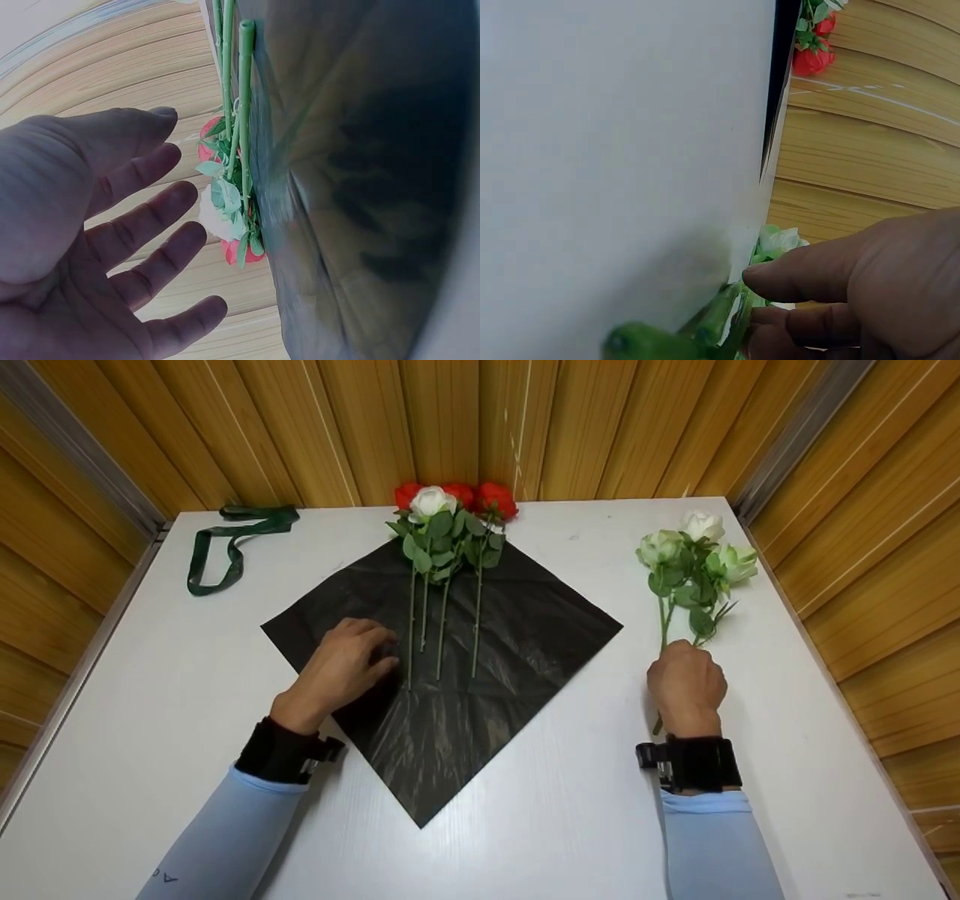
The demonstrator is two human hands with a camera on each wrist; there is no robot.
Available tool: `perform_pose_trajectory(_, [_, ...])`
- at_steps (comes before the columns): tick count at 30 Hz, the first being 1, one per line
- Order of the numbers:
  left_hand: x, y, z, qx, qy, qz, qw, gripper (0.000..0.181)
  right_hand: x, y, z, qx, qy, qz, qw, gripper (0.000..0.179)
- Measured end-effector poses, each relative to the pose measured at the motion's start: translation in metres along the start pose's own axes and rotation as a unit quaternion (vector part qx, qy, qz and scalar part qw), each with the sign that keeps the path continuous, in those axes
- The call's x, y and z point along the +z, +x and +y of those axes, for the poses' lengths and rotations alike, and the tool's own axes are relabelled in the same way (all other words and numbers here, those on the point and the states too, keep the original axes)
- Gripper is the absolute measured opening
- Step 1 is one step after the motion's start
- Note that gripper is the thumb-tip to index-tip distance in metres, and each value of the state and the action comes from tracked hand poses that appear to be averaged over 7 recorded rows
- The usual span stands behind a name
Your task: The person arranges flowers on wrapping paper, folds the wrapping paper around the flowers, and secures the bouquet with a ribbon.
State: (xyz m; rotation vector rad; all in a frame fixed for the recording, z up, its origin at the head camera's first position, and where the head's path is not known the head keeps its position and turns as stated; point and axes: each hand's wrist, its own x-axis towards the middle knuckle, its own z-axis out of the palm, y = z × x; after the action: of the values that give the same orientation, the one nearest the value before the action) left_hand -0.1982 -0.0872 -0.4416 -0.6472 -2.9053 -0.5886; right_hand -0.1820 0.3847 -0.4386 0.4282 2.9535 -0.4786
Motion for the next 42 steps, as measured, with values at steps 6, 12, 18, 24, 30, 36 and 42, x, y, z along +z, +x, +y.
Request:
perform_pose_trajectory(6, [0.002, -0.001, -0.001, 0.004, 0.008, 0.002, 1.0000, 0.027, 0.000, -0.001, 0.002, -0.009, 0.020, 0.028, 0.9994, 0.029])
perform_pose_trajectory(12, [0.003, -0.001, -0.002, 0.003, 0.009, -0.002, 1.0000, 0.027, -0.003, -0.004, -0.006, -0.035, 0.033, 0.092, 0.9945, 0.039])
perform_pose_trajectory(18, [0.002, 0.000, -0.002, 0.001, 0.008, -0.017, 0.9998, 0.031, -0.005, -0.009, -0.036, -0.073, 0.063, 0.149, 0.9841, 0.042])
perform_pose_trajectory(24, [0.003, -0.001, -0.003, -0.012, 0.007, -0.059, 0.9982, 0.046, 0.003, -0.009, -0.095, -0.097, 0.121, 0.142, 0.9776, 0.031])
perform_pose_trajectory(30, [0.006, -0.002, -0.006, -0.015, -0.003, -0.075, 0.9971, 0.058, 0.024, -0.002, -0.156, -0.136, 0.164, 0.130, 0.9683, 0.026])
perform_pose_trajectory(36, [0.008, -0.004, -0.007, -0.019, -0.016, -0.095, 0.9952, 0.063, 0.050, 0.012, -0.201, -0.143, 0.179, 0.093, 0.9690, 0.028])
perform_pose_trajectory(42, [0.011, -0.004, -0.006, -0.021, -0.022, -0.107, 0.9938, 0.065, 0.072, 0.024, -0.231, -0.148, 0.192, 0.074, 0.9673, 0.023])
